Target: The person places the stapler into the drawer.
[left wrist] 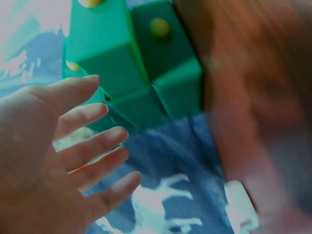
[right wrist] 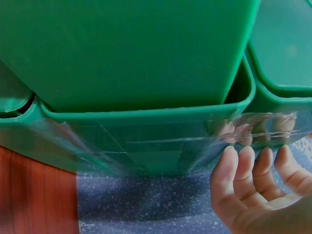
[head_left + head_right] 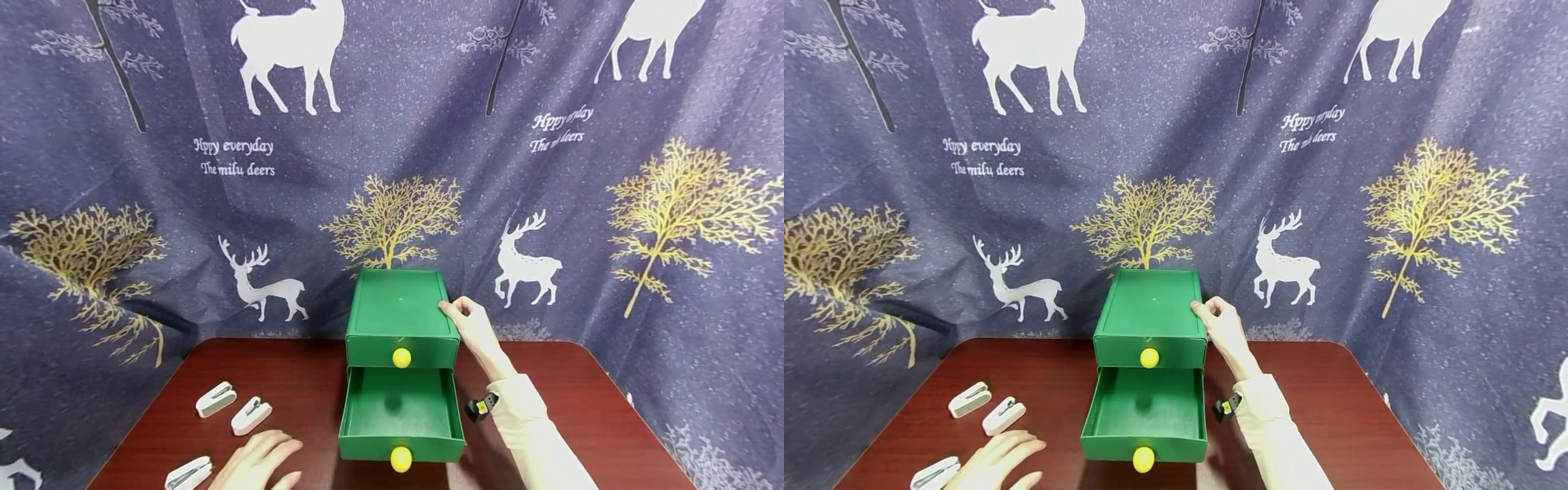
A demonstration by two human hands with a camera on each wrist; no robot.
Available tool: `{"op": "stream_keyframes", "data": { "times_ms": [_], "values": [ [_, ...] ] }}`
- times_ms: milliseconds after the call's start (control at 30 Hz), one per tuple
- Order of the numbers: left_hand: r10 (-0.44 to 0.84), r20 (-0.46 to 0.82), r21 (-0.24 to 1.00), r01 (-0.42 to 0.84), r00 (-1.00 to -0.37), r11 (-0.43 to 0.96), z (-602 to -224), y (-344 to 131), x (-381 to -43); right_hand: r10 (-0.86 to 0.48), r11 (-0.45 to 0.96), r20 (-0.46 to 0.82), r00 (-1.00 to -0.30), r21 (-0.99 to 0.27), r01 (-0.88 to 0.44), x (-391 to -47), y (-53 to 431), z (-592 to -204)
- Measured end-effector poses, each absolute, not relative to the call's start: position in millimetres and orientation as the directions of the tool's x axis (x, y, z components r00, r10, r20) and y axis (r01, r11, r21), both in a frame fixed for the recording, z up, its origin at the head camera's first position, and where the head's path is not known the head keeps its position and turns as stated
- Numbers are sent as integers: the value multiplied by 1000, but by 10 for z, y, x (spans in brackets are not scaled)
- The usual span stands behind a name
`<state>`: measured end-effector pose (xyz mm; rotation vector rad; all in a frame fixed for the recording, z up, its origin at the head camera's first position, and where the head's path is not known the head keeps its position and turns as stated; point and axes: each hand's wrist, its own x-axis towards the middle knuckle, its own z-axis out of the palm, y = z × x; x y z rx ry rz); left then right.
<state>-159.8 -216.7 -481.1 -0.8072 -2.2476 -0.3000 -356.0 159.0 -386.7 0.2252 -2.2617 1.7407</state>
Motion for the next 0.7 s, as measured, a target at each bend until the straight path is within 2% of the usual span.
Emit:
{"op": "stream_keyframes", "data": {
  "times_ms": [33, 267, 400, 467, 633, 700],
  "values": [
    [458, 691, -19, 620, -559, 784, -4844, -2223, -1599, 47, 263, 312, -949, -920, -290, -3560, 1592, -3873],
    [454, 720, -86, 581, -525, 809, -5132, -2597, -1628, 14, 262, 278, -960, -928, -265, -3305, 1549, -3656],
    [431, 720, -97, 537, -543, 838, -5215, -2761, -1625, 11, 240, 265, -964, -937, -255, -3404, 1573, -3746],
    [412, 698, -90, 500, -585, 861, -5233, -2836, -1614, 15, 233, 267, -964, -938, -256, -3474, 1582, -3819],
    [236, 565, 45, 315, -791, 948, -5277, -2985, -1557, 25, 230, 270, -962, -939, -258, -3528, 1572, -3886],
    [168, 517, 94, 251, -840, 964, -5299, -3057, -1541, 20, 226, 268, -963, -940, -256, -3488, 1556, -3842]
  ]
}}
